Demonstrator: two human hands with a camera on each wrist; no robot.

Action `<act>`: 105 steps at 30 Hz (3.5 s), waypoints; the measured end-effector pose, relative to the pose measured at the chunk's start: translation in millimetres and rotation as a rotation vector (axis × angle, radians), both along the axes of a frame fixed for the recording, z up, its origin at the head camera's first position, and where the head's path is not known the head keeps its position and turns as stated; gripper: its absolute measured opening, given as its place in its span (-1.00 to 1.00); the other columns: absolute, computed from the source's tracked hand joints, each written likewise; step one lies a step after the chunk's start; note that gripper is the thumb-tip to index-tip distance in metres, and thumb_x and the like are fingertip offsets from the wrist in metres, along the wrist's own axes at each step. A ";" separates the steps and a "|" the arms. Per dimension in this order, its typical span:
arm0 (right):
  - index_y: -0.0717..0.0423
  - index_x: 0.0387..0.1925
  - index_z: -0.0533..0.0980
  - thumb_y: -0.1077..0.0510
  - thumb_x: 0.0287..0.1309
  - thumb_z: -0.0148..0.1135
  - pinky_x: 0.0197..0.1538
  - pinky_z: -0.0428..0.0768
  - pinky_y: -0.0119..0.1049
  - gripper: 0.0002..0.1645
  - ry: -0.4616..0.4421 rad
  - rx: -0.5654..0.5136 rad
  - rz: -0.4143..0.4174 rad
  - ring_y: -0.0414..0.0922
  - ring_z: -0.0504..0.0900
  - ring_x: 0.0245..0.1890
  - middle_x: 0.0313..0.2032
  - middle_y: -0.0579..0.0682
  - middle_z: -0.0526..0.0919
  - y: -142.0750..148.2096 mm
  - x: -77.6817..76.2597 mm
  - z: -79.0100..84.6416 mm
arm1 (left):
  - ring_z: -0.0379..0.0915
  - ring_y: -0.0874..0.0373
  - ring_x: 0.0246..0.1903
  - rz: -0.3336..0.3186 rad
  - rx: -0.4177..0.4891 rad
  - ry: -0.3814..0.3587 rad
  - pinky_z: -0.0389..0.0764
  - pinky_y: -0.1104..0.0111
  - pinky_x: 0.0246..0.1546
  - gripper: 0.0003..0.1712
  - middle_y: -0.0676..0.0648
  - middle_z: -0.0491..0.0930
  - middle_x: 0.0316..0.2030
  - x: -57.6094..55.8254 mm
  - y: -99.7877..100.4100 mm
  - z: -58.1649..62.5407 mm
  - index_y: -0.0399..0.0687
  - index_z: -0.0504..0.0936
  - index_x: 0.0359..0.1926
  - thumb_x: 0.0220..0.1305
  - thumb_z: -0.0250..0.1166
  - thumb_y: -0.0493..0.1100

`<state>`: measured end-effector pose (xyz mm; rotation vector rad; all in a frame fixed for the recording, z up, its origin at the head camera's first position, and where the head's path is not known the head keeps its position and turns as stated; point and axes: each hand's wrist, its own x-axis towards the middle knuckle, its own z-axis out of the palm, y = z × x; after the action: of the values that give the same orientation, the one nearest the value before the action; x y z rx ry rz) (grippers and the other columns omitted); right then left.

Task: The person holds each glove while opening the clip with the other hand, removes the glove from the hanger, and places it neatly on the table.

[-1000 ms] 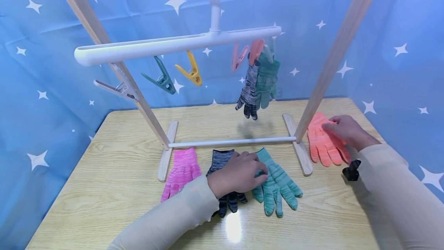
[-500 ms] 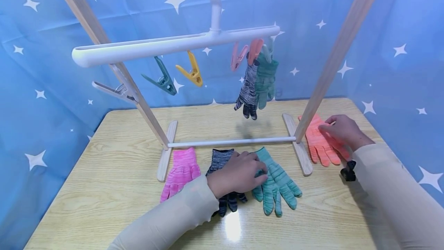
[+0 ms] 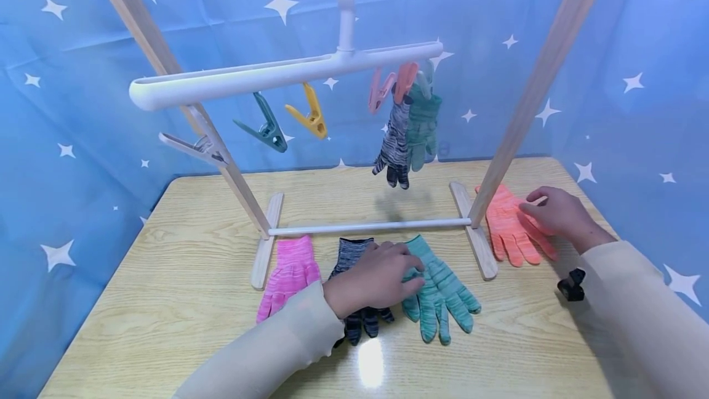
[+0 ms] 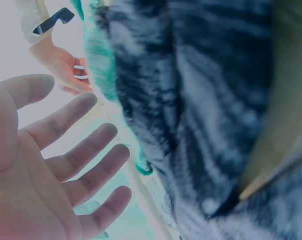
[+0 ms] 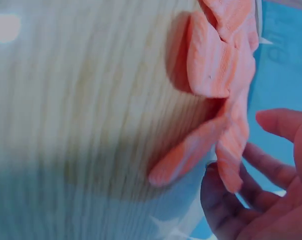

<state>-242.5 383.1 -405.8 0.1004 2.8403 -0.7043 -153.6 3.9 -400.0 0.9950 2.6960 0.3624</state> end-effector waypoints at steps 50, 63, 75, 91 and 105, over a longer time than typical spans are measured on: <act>0.00 -0.07 0.64 -0.04 0.44 0.13 -0.22 0.61 -0.29 -0.73 0.382 -0.263 0.243 -0.12 0.63 -0.29 -0.23 0.02 0.70 -146.4 60.2 85.8 | 0.38 -0.01 0.25 0.376 0.680 0.161 0.48 0.13 0.20 -0.39 -0.13 0.38 0.29 -76.8 -26.4 87.9 -0.01 0.28 0.43 0.47 0.16 0.06; 0.01 -0.05 0.63 -0.06 0.44 0.12 -0.22 0.55 -0.17 -0.70 0.391 -0.296 0.223 -0.07 0.62 -0.21 -0.21 0.04 0.70 -165.9 19.2 89.3 | 0.20 -0.02 0.41 0.431 0.858 -0.003 0.37 0.08 0.35 -0.05 -0.10 0.15 0.46 -110.5 -13.0 98.7 0.06 -0.02 0.57 0.36 0.22 0.23; 0.05 -0.07 0.63 -0.02 0.44 0.12 -0.23 0.53 -0.19 -0.72 0.464 -0.320 0.249 -0.09 0.59 -0.27 -0.24 0.03 0.69 -181.4 9.3 100.1 | -0.01 0.13 0.52 0.225 1.051 0.146 0.25 0.08 0.43 0.25 0.25 -0.09 0.57 -128.4 -6.7 94.8 0.37 -0.43 0.57 0.29 0.38 -0.16; 0.07 0.04 0.58 -0.12 0.45 0.07 -0.31 0.54 -0.21 -0.59 0.467 -0.371 0.201 -0.06 0.57 -0.35 -0.27 0.01 0.65 -186.7 -4.6 134.0 | 0.50 0.13 -0.04 0.454 0.974 -0.056 0.61 0.25 -0.11 -0.48 -0.02 0.52 -0.01 -121.3 -4.8 91.6 0.08 0.36 0.36 0.43 0.14 -0.06; -0.07 0.24 0.50 -0.29 0.43 -0.02 -0.27 0.56 -0.24 -0.43 0.366 -0.500 0.168 -0.12 0.49 -0.47 0.08 0.06 0.59 -193.1 -10.8 166.3 | 0.44 0.12 -0.31 0.420 0.911 -0.021 0.47 0.31 -0.32 -0.64 -0.01 0.52 -0.21 -101.0 -4.9 90.7 0.07 0.49 0.22 0.48 0.08 -0.09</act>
<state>-253.3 190.0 -239.5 -0.3769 2.8402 -1.4916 -254.6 -1.1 -309.3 0.5385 2.6849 1.7629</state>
